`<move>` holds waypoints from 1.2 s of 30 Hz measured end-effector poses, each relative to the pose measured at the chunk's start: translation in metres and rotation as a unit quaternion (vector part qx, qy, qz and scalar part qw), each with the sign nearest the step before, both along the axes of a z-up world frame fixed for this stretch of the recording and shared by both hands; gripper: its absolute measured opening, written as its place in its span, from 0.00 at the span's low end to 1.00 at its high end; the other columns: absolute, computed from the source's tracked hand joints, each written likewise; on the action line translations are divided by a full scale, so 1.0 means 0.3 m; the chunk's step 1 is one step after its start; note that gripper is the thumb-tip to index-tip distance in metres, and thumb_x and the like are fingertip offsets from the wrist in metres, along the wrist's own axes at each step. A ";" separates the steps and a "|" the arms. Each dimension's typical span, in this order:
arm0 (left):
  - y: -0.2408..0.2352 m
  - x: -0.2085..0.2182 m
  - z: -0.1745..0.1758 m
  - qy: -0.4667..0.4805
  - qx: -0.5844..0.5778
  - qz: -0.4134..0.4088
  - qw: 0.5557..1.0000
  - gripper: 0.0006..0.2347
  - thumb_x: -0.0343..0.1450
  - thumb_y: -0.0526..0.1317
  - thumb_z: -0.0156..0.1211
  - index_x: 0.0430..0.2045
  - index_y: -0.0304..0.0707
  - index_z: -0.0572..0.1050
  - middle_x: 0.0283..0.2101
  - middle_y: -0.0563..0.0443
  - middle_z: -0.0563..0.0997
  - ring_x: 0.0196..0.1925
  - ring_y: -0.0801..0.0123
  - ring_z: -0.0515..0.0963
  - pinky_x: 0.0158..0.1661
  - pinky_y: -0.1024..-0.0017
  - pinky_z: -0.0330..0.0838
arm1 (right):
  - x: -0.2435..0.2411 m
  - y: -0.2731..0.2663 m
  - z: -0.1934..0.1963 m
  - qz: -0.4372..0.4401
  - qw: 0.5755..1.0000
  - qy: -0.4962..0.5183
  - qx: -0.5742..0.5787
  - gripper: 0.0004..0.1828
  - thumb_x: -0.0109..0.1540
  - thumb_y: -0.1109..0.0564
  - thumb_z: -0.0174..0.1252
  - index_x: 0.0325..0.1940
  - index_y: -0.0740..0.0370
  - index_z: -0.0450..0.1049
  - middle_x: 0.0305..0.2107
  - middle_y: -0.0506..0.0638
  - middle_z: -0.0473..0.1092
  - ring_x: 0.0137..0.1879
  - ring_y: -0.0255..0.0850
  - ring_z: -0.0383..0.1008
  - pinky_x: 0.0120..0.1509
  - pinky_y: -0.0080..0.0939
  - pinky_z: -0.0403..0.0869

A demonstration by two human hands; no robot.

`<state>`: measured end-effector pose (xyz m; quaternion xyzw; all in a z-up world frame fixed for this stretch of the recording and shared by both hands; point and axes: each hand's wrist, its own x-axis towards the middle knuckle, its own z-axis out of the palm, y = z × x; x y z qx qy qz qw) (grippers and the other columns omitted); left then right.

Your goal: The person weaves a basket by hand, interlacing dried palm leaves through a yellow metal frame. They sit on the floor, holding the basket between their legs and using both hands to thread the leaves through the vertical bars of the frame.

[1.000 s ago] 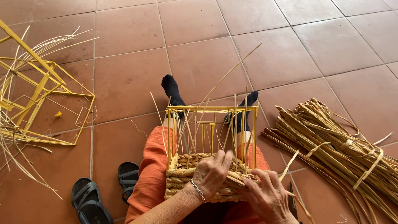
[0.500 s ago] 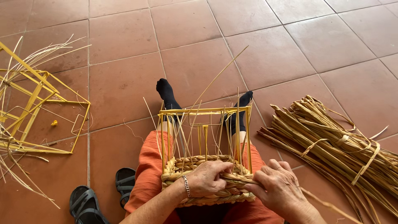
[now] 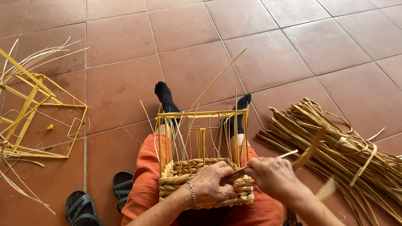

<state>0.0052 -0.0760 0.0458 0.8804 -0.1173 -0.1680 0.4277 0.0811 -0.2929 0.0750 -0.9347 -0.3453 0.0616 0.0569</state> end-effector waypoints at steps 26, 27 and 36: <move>-0.069 -0.051 -0.043 -0.306 -0.031 0.114 0.945 0.06 0.69 0.31 0.62 0.33 0.34 0.71 0.44 0.40 0.78 0.43 0.52 0.83 0.40 0.63 0.78 | -0.007 -0.017 -0.193 -0.074 0.975 0.104 0.184 0.20 0.57 0.38 0.66 0.32 0.55 0.72 0.23 0.52 0.77 0.31 0.50 0.79 0.35 0.52 0.75; -0.071 -0.051 -0.044 -0.318 -0.025 0.116 0.941 0.06 0.68 0.31 0.62 0.33 0.34 0.70 0.46 0.39 0.79 0.44 0.51 0.83 0.41 0.63 0.78 | 0.000 -0.015 -0.198 -0.086 0.974 0.112 0.176 0.21 0.57 0.37 0.67 0.31 0.55 0.71 0.20 0.52 0.76 0.29 0.50 0.79 0.34 0.51 0.75; -0.098 0.033 -0.182 -0.085 0.046 0.257 0.962 0.01 0.73 0.35 0.53 0.33 0.39 0.70 0.22 0.51 0.80 0.20 0.64 0.82 0.25 0.67 0.79 | -0.043 -0.156 -0.351 -0.168 0.886 0.253 0.351 0.17 0.59 0.48 0.68 0.27 0.62 0.73 0.16 0.53 0.76 0.24 0.42 0.75 0.27 0.43 0.74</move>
